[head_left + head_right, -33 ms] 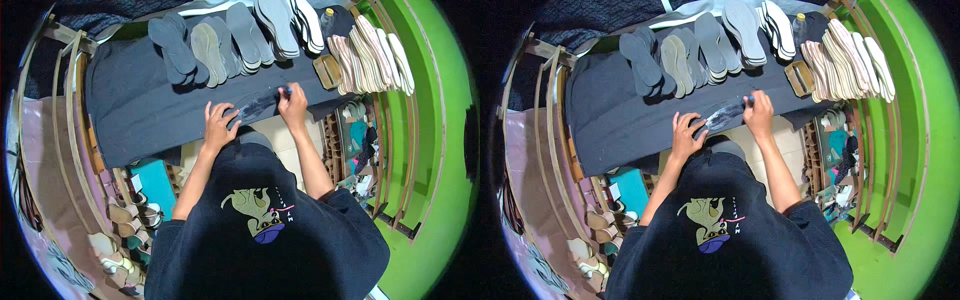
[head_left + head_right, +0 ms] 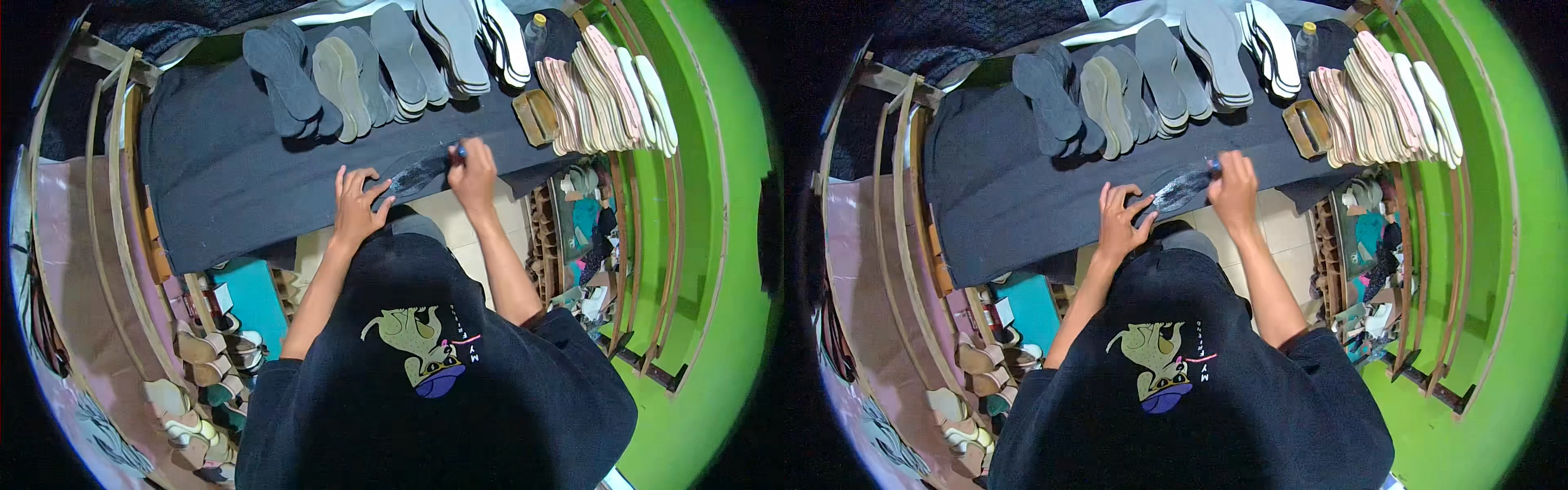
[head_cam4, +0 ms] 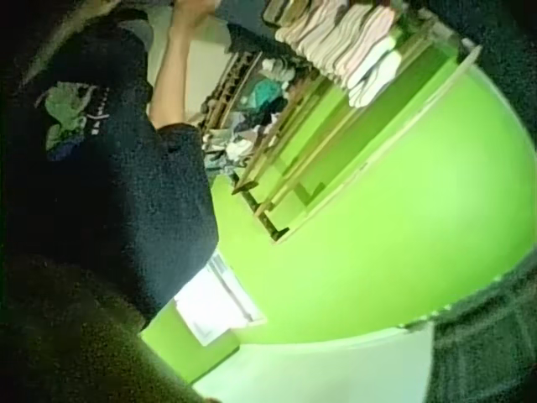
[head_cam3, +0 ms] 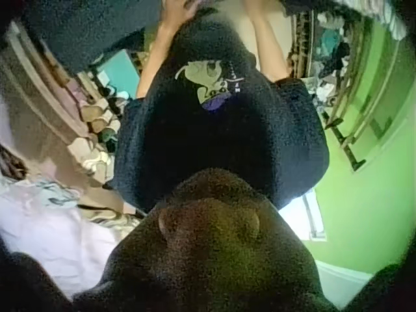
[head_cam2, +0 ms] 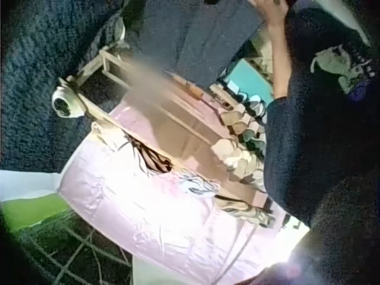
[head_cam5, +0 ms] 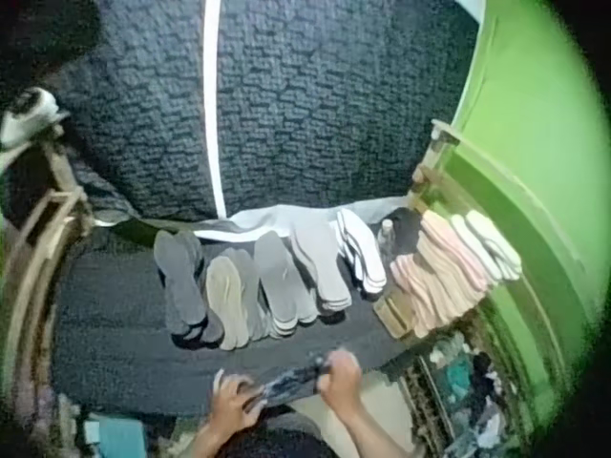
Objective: The recorder applies adhesive to various shoe insoles using a brush at a workbench.
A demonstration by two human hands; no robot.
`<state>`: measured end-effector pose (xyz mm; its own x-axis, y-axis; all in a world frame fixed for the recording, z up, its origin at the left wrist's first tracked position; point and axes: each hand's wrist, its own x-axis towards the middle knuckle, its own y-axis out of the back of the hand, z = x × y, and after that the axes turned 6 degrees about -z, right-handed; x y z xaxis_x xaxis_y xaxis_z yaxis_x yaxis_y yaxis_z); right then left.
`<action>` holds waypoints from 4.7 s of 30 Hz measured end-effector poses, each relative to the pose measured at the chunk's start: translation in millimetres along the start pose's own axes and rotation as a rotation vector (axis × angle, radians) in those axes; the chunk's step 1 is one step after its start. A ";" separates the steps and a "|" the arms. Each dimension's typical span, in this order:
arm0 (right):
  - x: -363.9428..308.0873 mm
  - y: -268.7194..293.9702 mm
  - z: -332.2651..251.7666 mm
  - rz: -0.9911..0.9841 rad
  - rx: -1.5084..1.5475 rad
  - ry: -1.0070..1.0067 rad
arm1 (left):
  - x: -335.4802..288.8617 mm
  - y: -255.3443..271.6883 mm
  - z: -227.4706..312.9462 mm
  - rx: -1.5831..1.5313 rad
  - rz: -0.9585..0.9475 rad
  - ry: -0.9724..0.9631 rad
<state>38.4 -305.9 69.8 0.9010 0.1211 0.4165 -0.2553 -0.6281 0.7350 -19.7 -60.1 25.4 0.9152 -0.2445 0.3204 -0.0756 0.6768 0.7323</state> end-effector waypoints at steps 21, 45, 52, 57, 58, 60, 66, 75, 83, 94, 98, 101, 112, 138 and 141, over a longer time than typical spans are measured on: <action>-9.6 -52.3 -87.1 -0.127 0.367 0.139 | -13.6 -14.3 -21.7 0.004 0.125 -0.010; -26.3 -53.4 -105.1 -0.274 0.161 0.254 | -23.1 2.4 -10.8 0.040 0.080 0.121; 23.5 -22.3 -32.2 0.090 0.183 -0.365 | -9.9 19.2 -16.2 -0.024 -0.005 0.013; -29.4 -53.3 -107.6 -0.165 0.090 0.133 | -7.6 28.0 -23.1 -0.035 -0.077 -0.032; -27.8 -53.3 -108.2 -0.156 0.089 0.126 | -8.0 29.0 -25.9 -0.018 -0.107 -0.037; -24.5 -49.8 -104.7 -0.057 0.260 -0.122 | -8.7 25.6 -28.9 -0.050 -0.101 -0.044; -4.0 -31.8 -52.4 0.157 0.186 -0.324 | -8.6 28.9 -28.1 -0.072 -0.071 -0.064; -32.6 -41.0 -89.7 -0.052 0.329 -0.249 | -8.3 23.7 -31.2 -0.041 -0.043 -0.006; -50.6 -51.8 -120.8 -0.126 0.175 0.116 | -3.7 25.6 -28.5 -0.057 -0.082 0.028; -40.3 -54.4 -99.4 -0.082 0.182 0.093 | -9.3 22.2 -34.4 -0.021 -0.058 -0.034; -45.1 -44.0 -111.6 -0.121 0.266 0.107 | -9.7 25.3 -34.2 -0.021 -0.052 -0.065; -26.6 -28.7 -85.8 0.018 0.362 -0.301 | -6.6 26.5 -28.8 -0.030 -0.038 -0.067; -45.7 -35.3 -96.9 0.027 0.197 -0.053 | -8.2 25.9 -30.9 0.013 -0.059 -0.076; -55.9 -25.3 -80.9 -0.041 0.070 -0.028 | 8.3 33.2 -27.8 0.029 -0.206 -0.028; -51.7 -34.6 -108.4 -0.128 0.033 0.165 | 6.7 29.0 -34.0 0.075 -0.185 -0.032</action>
<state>-37.4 -207.1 80.8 0.8549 0.3246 0.4047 -0.1280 -0.6239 0.7709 -2.3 -18.5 28.3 0.9032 -0.3829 0.1941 0.0625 0.5646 0.8230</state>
